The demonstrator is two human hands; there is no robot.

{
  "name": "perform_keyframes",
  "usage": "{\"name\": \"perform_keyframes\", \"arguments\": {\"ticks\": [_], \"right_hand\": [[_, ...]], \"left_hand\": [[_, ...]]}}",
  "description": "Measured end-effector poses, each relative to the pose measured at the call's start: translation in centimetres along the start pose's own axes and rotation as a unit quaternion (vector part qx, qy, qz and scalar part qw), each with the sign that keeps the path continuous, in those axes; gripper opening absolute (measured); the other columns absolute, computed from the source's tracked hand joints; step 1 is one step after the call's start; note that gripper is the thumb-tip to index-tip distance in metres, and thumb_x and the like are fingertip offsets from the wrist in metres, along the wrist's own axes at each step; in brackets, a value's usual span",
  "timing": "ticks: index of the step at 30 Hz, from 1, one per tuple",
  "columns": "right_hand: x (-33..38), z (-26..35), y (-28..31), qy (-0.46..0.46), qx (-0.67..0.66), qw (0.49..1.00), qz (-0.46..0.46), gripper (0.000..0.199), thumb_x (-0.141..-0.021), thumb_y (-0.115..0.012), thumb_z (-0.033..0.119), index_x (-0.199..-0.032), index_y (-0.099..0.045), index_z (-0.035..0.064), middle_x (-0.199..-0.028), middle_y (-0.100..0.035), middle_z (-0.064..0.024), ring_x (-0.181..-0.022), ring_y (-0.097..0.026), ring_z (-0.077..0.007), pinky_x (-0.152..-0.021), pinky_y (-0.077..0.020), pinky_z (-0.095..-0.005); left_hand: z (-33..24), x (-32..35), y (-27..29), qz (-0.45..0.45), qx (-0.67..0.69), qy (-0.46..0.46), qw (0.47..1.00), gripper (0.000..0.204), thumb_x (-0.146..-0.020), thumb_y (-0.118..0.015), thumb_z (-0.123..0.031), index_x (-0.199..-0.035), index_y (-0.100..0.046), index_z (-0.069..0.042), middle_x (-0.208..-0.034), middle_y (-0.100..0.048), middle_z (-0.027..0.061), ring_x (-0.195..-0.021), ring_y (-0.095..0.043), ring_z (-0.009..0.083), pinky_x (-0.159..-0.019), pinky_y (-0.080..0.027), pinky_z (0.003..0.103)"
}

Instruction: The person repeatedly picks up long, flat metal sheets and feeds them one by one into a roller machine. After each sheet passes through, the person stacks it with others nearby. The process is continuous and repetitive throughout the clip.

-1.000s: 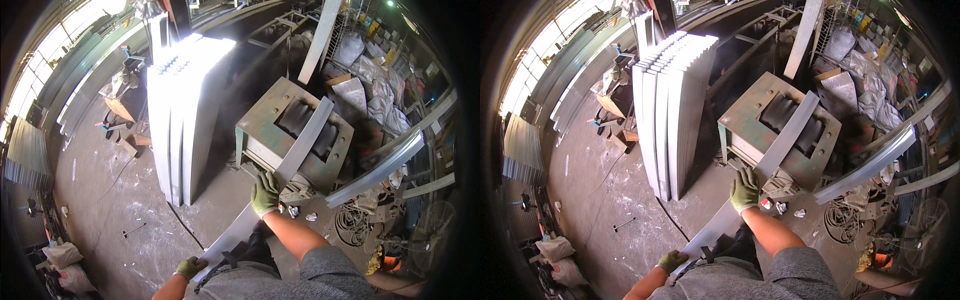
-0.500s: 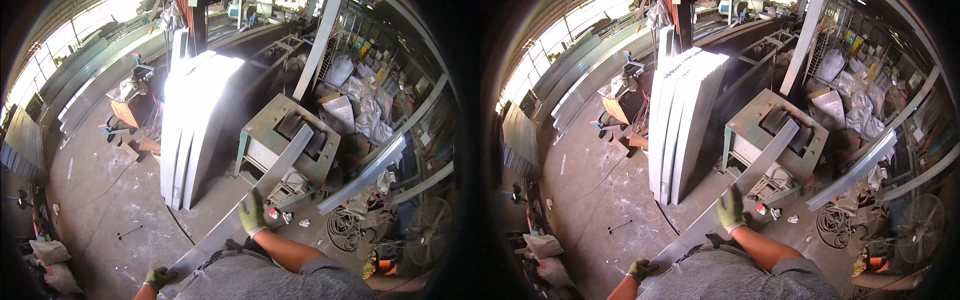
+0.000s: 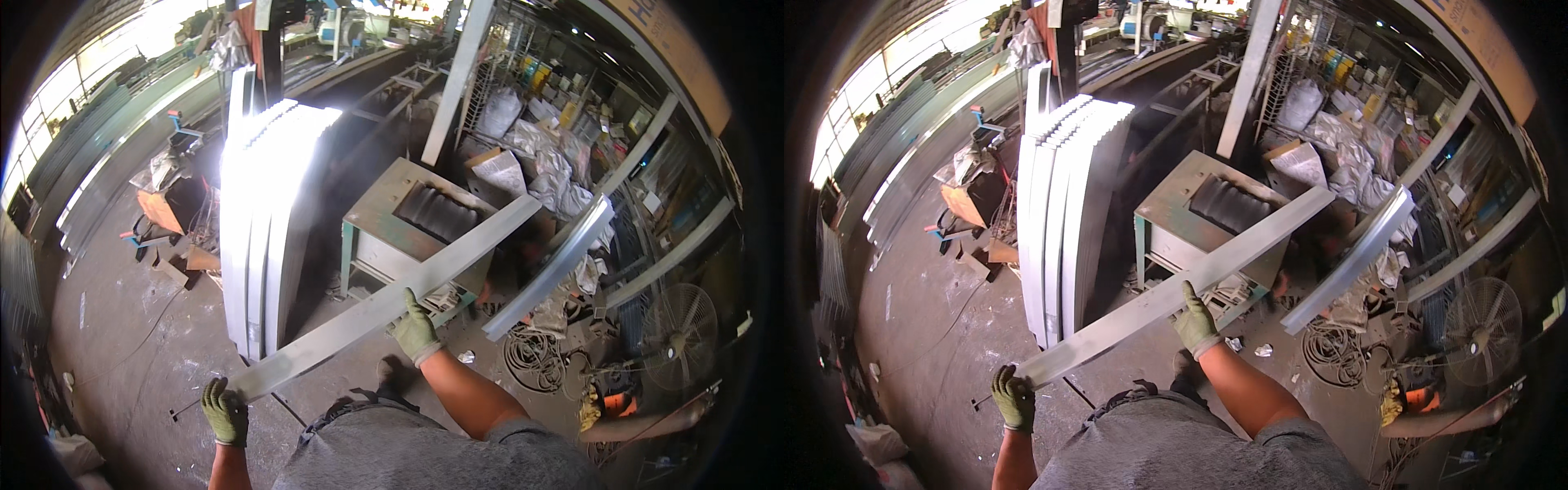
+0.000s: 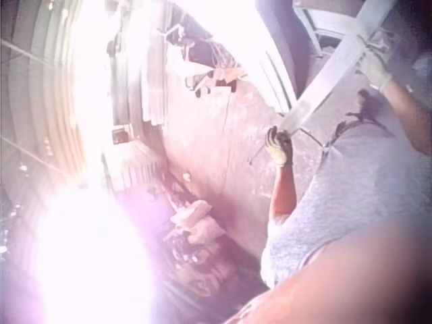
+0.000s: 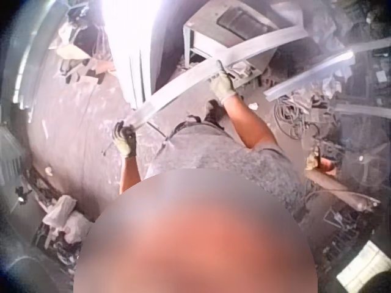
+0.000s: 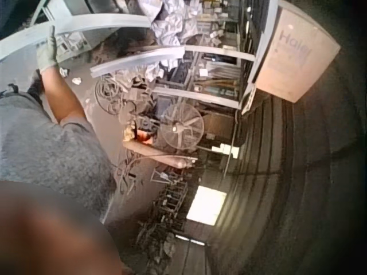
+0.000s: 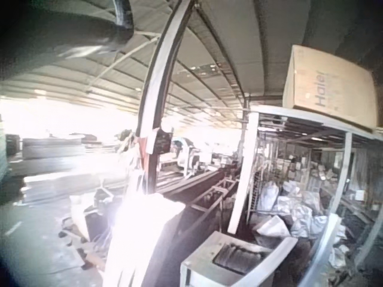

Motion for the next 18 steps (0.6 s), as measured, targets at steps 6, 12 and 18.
{"name": "perform_keyframes", "arguments": {"ticks": [6,12,18], "right_hand": [[-0.8,2.3,-0.2,0.083,-0.055,0.993,-0.071,0.046,-0.107,-0.075,0.032,-0.149,-0.063,0.0181,-0.146,-0.066,-0.0063,-0.139,-0.061,-0.0286,-0.112,-0.0509,-0.0528],[2.1,9.1,-2.7,0.224,0.237,0.937,-0.125,0.046,-0.102,-0.082,0.04,-0.125,-0.074,0.0008,-0.114,-0.074,-0.0026,-0.096,-0.069,-0.0161,-0.084,-0.058,-0.0338],[2.2,15.1,-5.8,0.252,0.393,0.879,-0.092,0.041,-0.103,-0.082,0.031,-0.127,-0.075,-0.002,-0.116,-0.078,-0.0039,-0.105,-0.069,-0.0154,-0.097,-0.0561,-0.0342]], "left_hand": [[-3.1,1.1,-7.6,0.306,-0.017,0.046,0.951,0.091,-0.082,-0.089,-0.033,-0.16,-0.049,-0.01,-0.162,-0.053,0.0201,-0.151,-0.047,0.0446,-0.124,-0.039,0.059],[-7.2,-6.2,-8.4,0.217,0.143,-0.004,0.966,0.073,-0.088,-0.083,-0.024,-0.153,-0.056,-0.005,-0.161,-0.055,0.022,-0.148,-0.05,0.0458,-0.123,-0.041,0.058],[-9.3,-18.2,-2.6,0.008,0.142,-0.078,0.987,0.068,-0.091,-0.078,-0.007,-0.156,-0.058,-0.007,-0.158,-0.06,0.0209,-0.146,-0.055,0.0446,-0.123,-0.043,0.055]]}}
Point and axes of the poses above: each hand's wrist, its own x-axis away from the middle knuckle, its own y-axis out of the back of the hand, z = x × y, the point moved 1 cm from there along -x, towards the middle knuckle
